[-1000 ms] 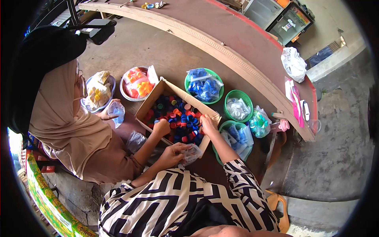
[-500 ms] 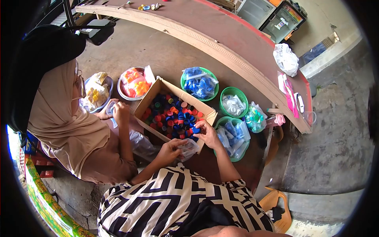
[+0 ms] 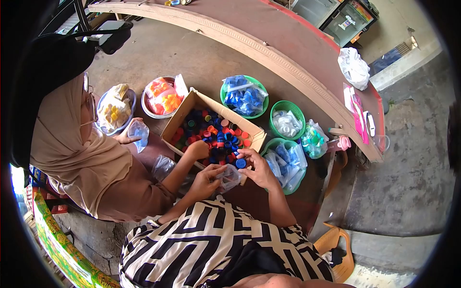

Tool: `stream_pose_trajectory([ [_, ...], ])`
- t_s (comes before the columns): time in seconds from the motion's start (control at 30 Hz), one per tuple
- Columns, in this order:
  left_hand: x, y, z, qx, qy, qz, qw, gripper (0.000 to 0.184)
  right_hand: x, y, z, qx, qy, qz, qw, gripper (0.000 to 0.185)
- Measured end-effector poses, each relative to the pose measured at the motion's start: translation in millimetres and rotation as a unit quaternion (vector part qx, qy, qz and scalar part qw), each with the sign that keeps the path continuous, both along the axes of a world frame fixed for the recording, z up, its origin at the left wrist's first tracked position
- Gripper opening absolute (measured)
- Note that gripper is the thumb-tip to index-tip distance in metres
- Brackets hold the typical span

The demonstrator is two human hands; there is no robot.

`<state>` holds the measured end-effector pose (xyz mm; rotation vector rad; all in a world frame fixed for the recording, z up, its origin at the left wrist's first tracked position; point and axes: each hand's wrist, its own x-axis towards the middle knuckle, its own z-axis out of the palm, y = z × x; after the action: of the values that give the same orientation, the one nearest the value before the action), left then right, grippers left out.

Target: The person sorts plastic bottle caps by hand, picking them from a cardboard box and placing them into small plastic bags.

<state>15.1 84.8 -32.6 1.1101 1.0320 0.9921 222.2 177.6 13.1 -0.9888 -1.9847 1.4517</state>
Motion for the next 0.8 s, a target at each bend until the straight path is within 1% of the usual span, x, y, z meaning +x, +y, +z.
stream_pose_trajectory([
  [0.03, -0.3, 0.2, 1.8, -0.001, 0.001, -0.001, 1.0, 0.049, 1.1, 1.0, -2.4, -0.04, 0.032, -0.012, 0.999, 0.06],
  [0.2, 0.2, 4.9, -0.4, 0.013, 0.03, -0.006, 0.999, 0.049, 5.8, 0.2, -5.2, -0.076, 0.051, -0.018, 0.996, 0.058],
  [0.27, 1.6, 7.2, -3.5, 0.044, 0.055, -0.008, 0.998, 0.049, 4.6, -1.7, -2.1, -0.043, 0.057, -0.004, 0.997, 0.053],
  [0.3, 2.2, 8.4, -2.7, 0.042, 0.055, -0.01, 0.998, 0.049, 3.7, -2.1, 5.5, -0.045, 0.057, -0.007, 0.997, 0.053],
  [0.37, 2.4, 10.0, 2.6, 0.013, 0.039, -0.014, 0.999, 0.049, 1.0, -0.8, 22.3, 0.074, -0.077, 0.074, 0.992, 0.047],
  [0.4, 1.7, 10.9, 4.9, 0.011, 0.04, -0.016, 0.999, 0.049, -0.2, 1.1, 22.1, 0.05, -0.054, 0.068, 0.995, 0.043],
  [0.43, 0.8, 11.8, 7.2, 0.014, 0.045, -0.021, 0.999, 0.048, -0.4, 5.7, 15.9, 0.047, -0.053, 0.067, 0.995, 0.043],
  [0.5, 0.4, 12.9, 7.3, 0.015, 0.053, -0.026, 0.998, 0.048, 0.3, 20.0, -10.2, -0.033, 0.028, -0.015, 0.999, 0.04],
  [0.53, 1.1, 13.2, 6.7, 0.014, 0.043, -0.019, 0.999, 0.047, -2.4, 28.8, -23.3, -0.055, 0.023, -0.055, 0.997, 0.036],
  [0.57, 1.8, 13.2, 6.2, 0.013, 0.034, -0.011, 0.999, 0.046, -4.5, 40.4, -43.5, -0.042, -0.01, -0.082, 0.996, 0.031],
  [0.63, 2.1, 14.6, 5.8, 0.013, 0.036, -0.021, 0.999, 0.045, -11.2, 61.9, -80.7, -0.017, -0.062, -0.093, 0.994, 0.027],
  [0.7, 2.0, 15.1, 6.3, 0.013, 0.037, -0.029, 0.999, 0.045, -24.8, 77.1, -111.3, 0.054, -0.141, -0.085, 0.985, 0.022],
  [0.73, 1.6, 15.2, 6.8, 0.009, 0.026, -0.039, 0.999, 0.046, -31.8, 82.1, -123.3, 0.136, -0.165, -0.081, 0.973, 0.02],
  [0.77, 0.4, 14.6, 7.4, 0.004, 0.016, -0.049, 0.999, 0.047, -40.6, 86.3, -135.3, 0.166, -0.178, -0.087, 0.966, 0.025],
  [0.8, -1.1, 13.6, 7.7, 0.004, 0.018, -0.046, 0.999, 0.047, -48.5, 89.8, -142.8, 0.177, -0.194, -0.077, 0.962, 0.026],
])
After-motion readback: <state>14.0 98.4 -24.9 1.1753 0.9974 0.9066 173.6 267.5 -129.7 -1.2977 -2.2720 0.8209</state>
